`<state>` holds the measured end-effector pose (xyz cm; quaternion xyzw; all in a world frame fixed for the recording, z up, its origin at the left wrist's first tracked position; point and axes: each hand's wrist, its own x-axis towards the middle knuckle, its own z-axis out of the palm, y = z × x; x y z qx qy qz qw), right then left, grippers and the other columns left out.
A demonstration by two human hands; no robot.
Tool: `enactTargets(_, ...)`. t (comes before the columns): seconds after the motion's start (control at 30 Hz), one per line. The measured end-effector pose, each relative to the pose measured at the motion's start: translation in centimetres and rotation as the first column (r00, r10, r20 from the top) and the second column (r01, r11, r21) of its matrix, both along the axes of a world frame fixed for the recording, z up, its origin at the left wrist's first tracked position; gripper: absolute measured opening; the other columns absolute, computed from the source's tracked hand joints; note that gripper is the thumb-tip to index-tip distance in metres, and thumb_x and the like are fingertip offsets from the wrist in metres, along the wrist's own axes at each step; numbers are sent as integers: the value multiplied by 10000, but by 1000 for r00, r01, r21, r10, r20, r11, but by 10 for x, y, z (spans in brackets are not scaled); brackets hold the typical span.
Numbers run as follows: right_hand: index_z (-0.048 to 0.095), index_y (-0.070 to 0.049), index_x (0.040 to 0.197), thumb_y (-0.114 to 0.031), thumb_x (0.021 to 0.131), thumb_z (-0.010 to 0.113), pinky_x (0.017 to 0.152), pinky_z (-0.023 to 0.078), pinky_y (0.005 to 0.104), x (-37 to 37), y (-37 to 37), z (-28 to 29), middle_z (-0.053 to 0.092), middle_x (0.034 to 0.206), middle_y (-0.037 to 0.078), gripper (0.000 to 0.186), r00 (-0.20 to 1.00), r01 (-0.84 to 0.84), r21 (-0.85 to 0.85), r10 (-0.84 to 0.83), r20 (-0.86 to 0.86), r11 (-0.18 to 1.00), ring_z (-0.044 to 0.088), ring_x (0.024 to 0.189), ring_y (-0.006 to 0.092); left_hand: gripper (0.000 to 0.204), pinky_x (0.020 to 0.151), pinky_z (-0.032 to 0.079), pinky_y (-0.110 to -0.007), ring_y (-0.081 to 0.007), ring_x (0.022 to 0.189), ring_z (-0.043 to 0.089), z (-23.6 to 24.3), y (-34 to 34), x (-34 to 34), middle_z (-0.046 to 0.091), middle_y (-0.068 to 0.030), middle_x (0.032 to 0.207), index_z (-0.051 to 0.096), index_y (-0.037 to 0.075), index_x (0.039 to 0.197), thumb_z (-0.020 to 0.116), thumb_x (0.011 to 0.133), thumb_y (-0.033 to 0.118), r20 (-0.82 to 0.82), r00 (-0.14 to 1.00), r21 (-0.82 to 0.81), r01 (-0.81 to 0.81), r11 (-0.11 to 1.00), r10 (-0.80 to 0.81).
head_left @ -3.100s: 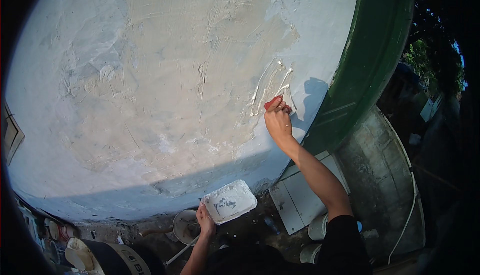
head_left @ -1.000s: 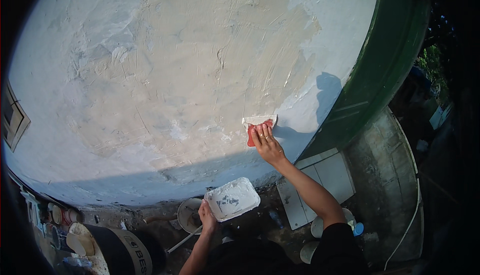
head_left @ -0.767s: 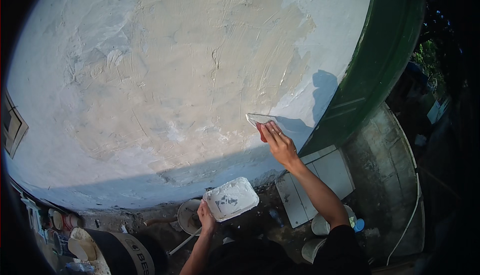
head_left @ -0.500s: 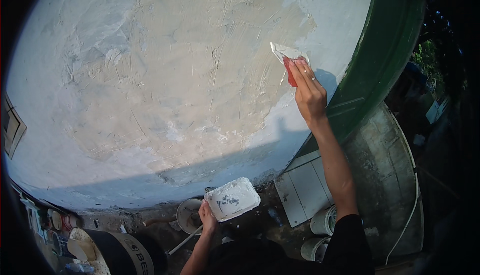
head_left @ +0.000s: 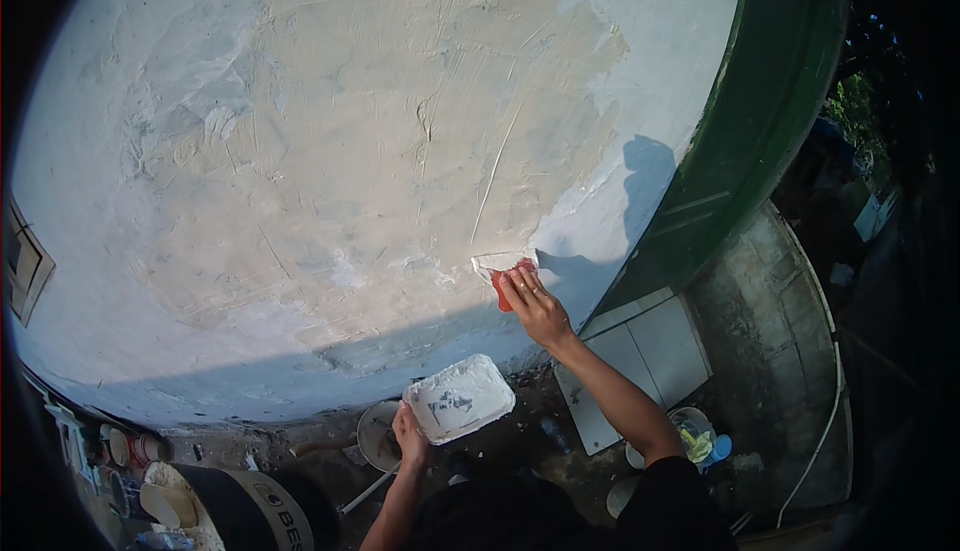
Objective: The person applies filler compound from a plastic container onto a wall using a putty knife or scraper.
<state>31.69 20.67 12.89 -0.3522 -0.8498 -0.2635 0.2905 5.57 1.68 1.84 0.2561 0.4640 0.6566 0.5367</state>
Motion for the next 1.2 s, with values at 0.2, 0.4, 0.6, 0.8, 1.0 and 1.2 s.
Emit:
enactTargets(0.2,602,-2,1213,121,767,554,970,495,435,26,9,153,634,1160,208,465,948,11,183,48,-316,983,606,1121,339,433,776,523,-307,-163,826,632,-2,0,1,638,-79,976,570,5,1083,351,1038,376,-6,1000,-3,-13,1000,13)
enactTargets(0.4,610,-11,1198,91,774,609,942,515,394,25,35,292,646,1158,177,436,954,119,436,18,-298,892,620,1100,318,443,740,494,-272,-110,826,585,5,1,6,632,-40,944,602,14,1062,362,1038,385,-50,998,-26,28,999,-29)
enactTargets(0.6,546,16,1272,10,832,556,982,480,439,-6,44,232,599,1211,242,439,997,76,381,-70,-31,921,590,1138,367,449,779,499,-277,-126,867,598,-2,-1,-3,635,-58,997,586,-6,1130,339,1045,359,29,999,-12,-34,999,35)
enactTargets(0.8,513,46,1291,-69,877,526,1024,430,499,-48,24,70,514,1287,303,430,996,-56,118,47,75,991,490,1235,439,467,765,497,-285,-133,841,598,-12,-5,-14,629,-57,954,582,12,1084,339,1036,409,-107,993,-55,-62,997,55)
enactTargets(1.0,479,45,1313,-115,877,554,1020,432,508,-72,5,-70,503,1287,306,471,986,-12,2,11,167,1000,495,1216,454,453,768,492,-278,-126,828,592,-29,-13,-35,623,-47,951,587,21,1079,345,1037,402,-146,987,-63,-74,995,64)
enactTargets(1.2,508,50,1289,-62,864,544,981,476,477,-63,-15,-63,567,1239,270,441,990,-116,-154,102,-93,981,551,1167,426,456,754,452,-250,-95,829,546,-25,-28,-55,620,-28,924,609,-6,1038,348,1044,368,-135,983,-99,-135,986,121)
